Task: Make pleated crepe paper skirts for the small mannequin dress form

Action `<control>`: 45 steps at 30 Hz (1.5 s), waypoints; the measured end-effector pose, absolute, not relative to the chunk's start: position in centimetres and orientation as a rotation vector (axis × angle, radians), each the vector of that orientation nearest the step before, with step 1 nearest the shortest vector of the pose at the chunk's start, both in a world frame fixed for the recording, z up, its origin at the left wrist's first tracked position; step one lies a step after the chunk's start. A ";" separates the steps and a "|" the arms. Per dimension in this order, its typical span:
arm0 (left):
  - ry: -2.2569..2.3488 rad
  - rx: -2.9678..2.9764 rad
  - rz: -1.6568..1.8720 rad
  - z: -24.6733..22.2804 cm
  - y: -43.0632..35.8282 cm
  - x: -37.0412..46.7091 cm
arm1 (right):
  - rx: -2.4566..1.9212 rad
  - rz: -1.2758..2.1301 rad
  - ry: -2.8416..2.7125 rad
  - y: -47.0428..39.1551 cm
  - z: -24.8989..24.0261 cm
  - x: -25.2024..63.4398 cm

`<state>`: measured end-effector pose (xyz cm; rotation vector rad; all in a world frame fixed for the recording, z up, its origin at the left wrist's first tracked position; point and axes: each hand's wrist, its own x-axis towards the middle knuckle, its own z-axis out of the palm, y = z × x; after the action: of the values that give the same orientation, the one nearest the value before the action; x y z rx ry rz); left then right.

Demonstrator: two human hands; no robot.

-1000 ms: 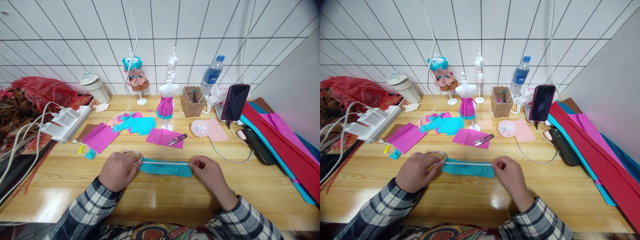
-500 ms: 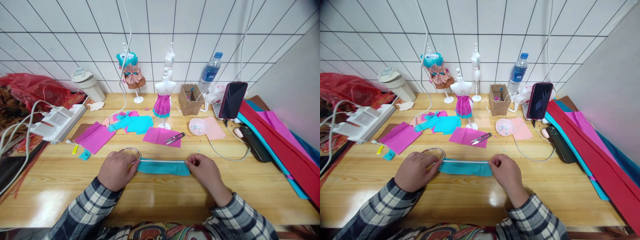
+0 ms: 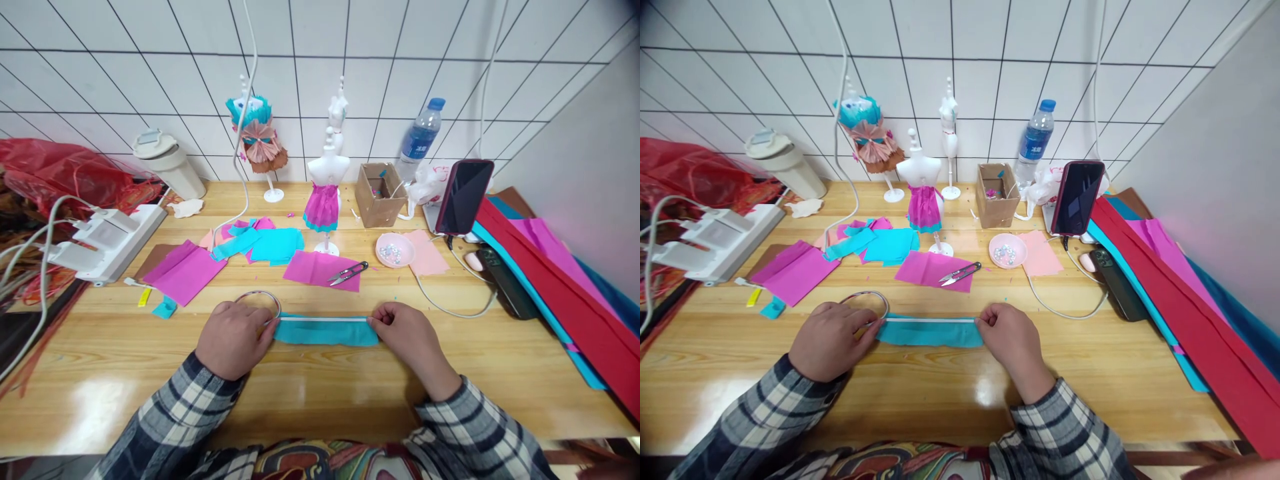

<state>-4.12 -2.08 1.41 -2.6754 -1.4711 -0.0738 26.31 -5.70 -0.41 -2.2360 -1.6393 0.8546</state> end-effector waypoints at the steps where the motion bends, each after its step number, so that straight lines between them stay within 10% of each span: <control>1: -1.470 -2.673 -0.073 1.3 -2.1 -4.1 | -2.232 0.861 -1.659 -5.6 -0.3 26.3; 45: -1.660 -2.677 -0.073 2.5 -4.2 -3.9 | -1.296 0.165 -2.514 -9.1 -2.8 24.6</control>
<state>-3.91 -4.20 2.54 -2.6766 -1.6599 -0.0729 24.63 -9.07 -2.81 -1.2956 -2.5144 0.1652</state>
